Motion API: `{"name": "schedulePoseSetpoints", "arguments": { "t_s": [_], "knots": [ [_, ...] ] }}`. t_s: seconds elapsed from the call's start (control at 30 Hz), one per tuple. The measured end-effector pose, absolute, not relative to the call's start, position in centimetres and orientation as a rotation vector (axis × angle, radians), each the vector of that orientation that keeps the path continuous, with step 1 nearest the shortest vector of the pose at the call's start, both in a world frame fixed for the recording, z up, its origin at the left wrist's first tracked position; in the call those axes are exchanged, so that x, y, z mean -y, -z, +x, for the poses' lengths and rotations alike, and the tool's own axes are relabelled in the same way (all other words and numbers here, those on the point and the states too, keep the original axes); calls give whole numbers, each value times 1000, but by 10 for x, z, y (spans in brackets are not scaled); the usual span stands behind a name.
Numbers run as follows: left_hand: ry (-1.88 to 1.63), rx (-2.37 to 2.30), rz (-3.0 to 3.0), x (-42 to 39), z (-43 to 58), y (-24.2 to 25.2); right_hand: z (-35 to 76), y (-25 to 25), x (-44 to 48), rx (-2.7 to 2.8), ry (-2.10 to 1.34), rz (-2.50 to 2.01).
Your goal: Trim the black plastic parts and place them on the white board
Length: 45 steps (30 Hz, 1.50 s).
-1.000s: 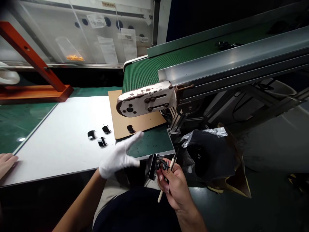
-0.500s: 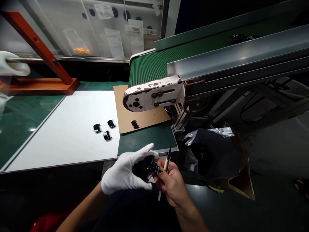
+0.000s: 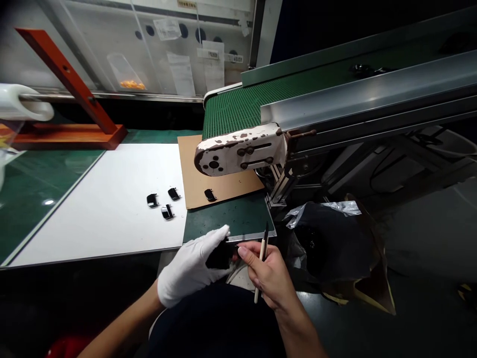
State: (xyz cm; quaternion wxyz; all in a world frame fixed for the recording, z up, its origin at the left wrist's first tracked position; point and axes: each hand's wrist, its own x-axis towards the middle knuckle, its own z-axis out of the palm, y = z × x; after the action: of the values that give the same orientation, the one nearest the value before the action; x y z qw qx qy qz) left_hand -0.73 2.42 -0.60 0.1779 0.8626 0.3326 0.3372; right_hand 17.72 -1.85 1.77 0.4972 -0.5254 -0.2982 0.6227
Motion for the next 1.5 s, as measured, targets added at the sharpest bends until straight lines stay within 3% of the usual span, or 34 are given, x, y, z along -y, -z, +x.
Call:
{"name": "schedulePoseSetpoints", "arguments": {
  "t_s": [0.23,0.47,0.57,0.77,1.03,1.23,1.5],
  "knots": [
    [-1095,-1020,2189,4,-8,40,177,13,20,636,-1761,-1156],
    [-1224,-806,2135,20,2,39,159,50,32,687,-1880,-1078],
    [-1227,-756,2227,14,1,33,166,42,32,789,-1779,-1189],
    [-609,-972,2348,-10,7,22,185,12,29,1129,-1294,-1645],
    [-265,-1101,2316,-7,41,30,169,2,45,1440,-872,-2028],
    [-463,-1244,2142,-26,31,27,238,-3,52,1149,-719,-2351],
    [-1025,-914,1705,-17,5,-6,334,10,29,1058,-461,-2422]
  ]
}}
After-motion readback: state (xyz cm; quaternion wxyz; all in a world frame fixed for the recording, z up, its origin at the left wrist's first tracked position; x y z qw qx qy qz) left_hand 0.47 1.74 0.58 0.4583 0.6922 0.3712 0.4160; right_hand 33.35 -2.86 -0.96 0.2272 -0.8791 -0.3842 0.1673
